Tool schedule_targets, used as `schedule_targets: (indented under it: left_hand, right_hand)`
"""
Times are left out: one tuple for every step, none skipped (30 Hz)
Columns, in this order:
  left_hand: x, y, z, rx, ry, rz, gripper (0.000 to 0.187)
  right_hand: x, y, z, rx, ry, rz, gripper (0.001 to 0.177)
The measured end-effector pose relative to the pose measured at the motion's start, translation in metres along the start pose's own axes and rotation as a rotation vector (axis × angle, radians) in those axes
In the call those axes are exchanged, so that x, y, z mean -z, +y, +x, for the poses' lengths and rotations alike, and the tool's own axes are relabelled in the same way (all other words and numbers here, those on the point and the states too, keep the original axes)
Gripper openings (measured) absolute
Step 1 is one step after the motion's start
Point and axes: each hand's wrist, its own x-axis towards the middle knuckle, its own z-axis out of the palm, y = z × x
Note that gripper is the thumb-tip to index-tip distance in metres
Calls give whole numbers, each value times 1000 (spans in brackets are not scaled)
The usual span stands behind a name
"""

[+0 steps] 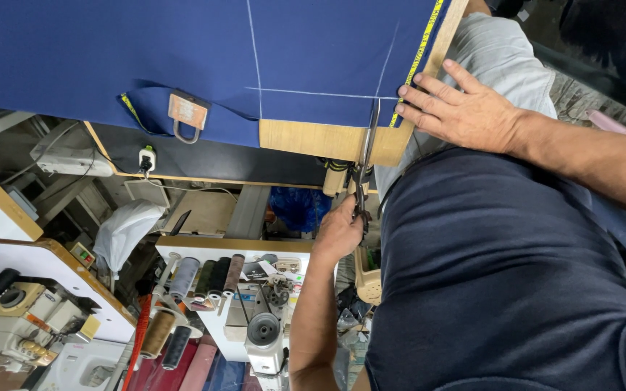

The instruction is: Cutting blue fabric with tailor scissors along chalk lines for garment production

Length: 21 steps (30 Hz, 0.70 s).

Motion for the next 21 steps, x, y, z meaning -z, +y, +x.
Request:
schedule_targets:
  left_hand:
    - [-1, -2, 1, -8, 9, 2, 32]
    - [-2, -5, 2, -16, 18, 4, 33]
    - [-4, -9, 5, -15, 18, 4, 33]
    - [-6, -14, 8, -42, 31, 15, 29]
    - [-9, -18, 10, -69, 45, 26, 24]
    - [-6, -14, 8, -69, 45, 27, 24]
    - [-4, -10, 5, -39, 29, 12, 27]
    - [-2, -6, 2, -8, 12, -3, 30]
    - [-2, -6, 2, -7, 11, -2, 30]
    - [-2, -6, 2, -8, 7, 7, 28]
    - [-1, -6, 2, -8, 3, 16, 27]
    - [-2, -7, 3, -7, 3, 17, 27]
    - [-3, -8, 3, -19, 6, 18, 25]
    - [-3, -10, 4, -32, 8, 21, 24]
    - [0, -5, 3, -31, 7, 22, 24]
    - [2, 0, 1, -12, -10, 8, 26]
    - [5, 5, -1, 7, -27, -6, 28]
    - [5, 4, 0, 7, -26, -6, 28]
    - [5, 4, 0, 4, -24, 1, 25]
    - [4, 3, 1, 3, -22, 7, 23]
    - [2, -1, 2, 3, -21, 7, 23]
  right_hand:
    - [-1, 0, 0, 3, 0, 8, 44]
    - [-2, 0, -1, 6, -1, 16, 45]
    - [-1, 0, -1, 6, -1, 16, 45]
    - [-1, 0, 0, 5, 4, 15, 43]
    - [-1, 0, 0, 4, 10, 13, 42]
    - [-1, 0, 0, 3, 10, 13, 42]
    - [-1, 0, 0, 8, 1, 5, 42]
    - [-2, 0, -1, 11, -9, -1, 42]
    - [-2, 0, -1, 10, -10, 0, 42]
    - [-2, 0, -1, 9, 3, 6, 42]
    - [-2, 0, 0, 8, 15, 12, 42]
    - [-2, -1, 1, 7, 15, 13, 42]
    - [-1, -2, 2, 10, 28, 15, 41]
    - [-1, -3, 2, 12, 40, 18, 40]
    - [-1, -2, 3, 10, 40, 19, 40]
    - [-2, -2, 3, 14, 39, 22, 39]
    - [-2, -2, 3, 18, 37, 24, 38]
    - [-2, -1, 2, 18, 38, 23, 38]
    - [-3, -1, 2, 24, 24, 22, 39]
    - [-4, -1, 1, 30, 11, 21, 39]
    - [-3, -1, 1, 30, 11, 21, 39]
